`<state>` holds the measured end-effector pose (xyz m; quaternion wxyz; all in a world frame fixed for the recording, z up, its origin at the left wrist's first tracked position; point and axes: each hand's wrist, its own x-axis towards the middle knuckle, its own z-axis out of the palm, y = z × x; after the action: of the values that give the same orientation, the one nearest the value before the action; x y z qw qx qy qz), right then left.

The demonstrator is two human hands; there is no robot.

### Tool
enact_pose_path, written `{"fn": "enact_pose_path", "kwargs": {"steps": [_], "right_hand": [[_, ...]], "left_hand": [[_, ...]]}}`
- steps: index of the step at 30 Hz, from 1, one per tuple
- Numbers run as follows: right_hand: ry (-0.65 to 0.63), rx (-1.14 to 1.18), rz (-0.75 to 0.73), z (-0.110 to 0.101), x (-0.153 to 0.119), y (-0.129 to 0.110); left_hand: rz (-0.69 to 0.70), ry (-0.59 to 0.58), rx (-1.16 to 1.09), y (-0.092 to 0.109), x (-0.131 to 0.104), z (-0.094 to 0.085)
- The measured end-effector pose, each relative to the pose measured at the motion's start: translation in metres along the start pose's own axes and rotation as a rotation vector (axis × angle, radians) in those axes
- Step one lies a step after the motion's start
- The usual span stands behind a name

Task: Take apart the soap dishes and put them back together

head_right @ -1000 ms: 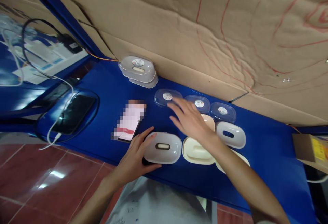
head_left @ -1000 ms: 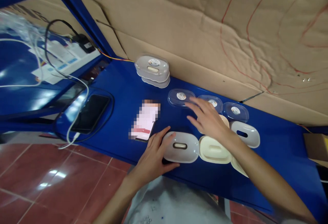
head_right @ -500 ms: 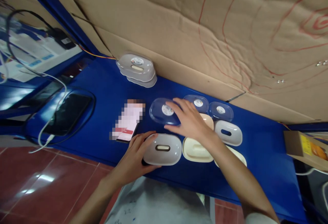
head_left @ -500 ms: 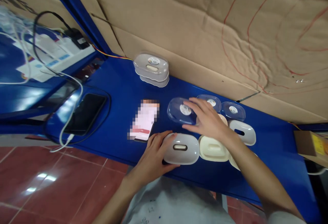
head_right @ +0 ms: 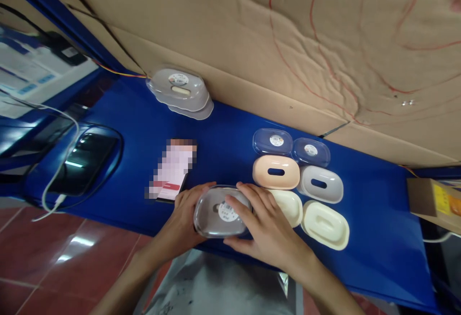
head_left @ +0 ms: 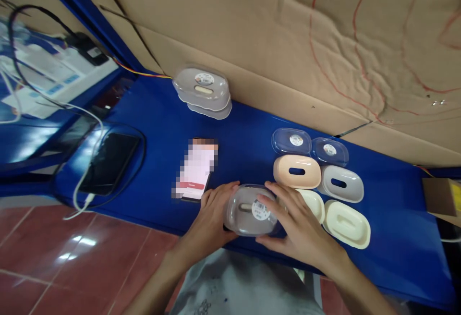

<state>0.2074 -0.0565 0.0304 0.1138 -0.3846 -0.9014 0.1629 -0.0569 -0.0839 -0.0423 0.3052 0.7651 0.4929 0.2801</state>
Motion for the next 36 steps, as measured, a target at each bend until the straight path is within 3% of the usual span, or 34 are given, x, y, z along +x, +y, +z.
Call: {"fn": "enact_pose_path", "kwargs": {"steps": [6, 17, 27, 36], "right_hand": [[0.019, 0.024, -0.045, 0.007, 0.002, -0.006], [-0.041, 0.030, -0.043, 0.014, 0.000, -0.003], [-0.061, 0.018, -0.046, 0.020, 0.005, -0.001], [-0.063, -0.022, -0.077, 0.022, 0.008, -0.003]], "left_hand": [[0.030, 0.069, -0.093, 0.001, -0.002, 0.000], [-0.021, 0.001, -0.057, -0.002, -0.004, 0.006], [-0.145, -0.097, -0.196, 0.002, -0.008, -0.011], [-0.168, -0.082, -0.228, -0.004, -0.009, -0.009]]}}
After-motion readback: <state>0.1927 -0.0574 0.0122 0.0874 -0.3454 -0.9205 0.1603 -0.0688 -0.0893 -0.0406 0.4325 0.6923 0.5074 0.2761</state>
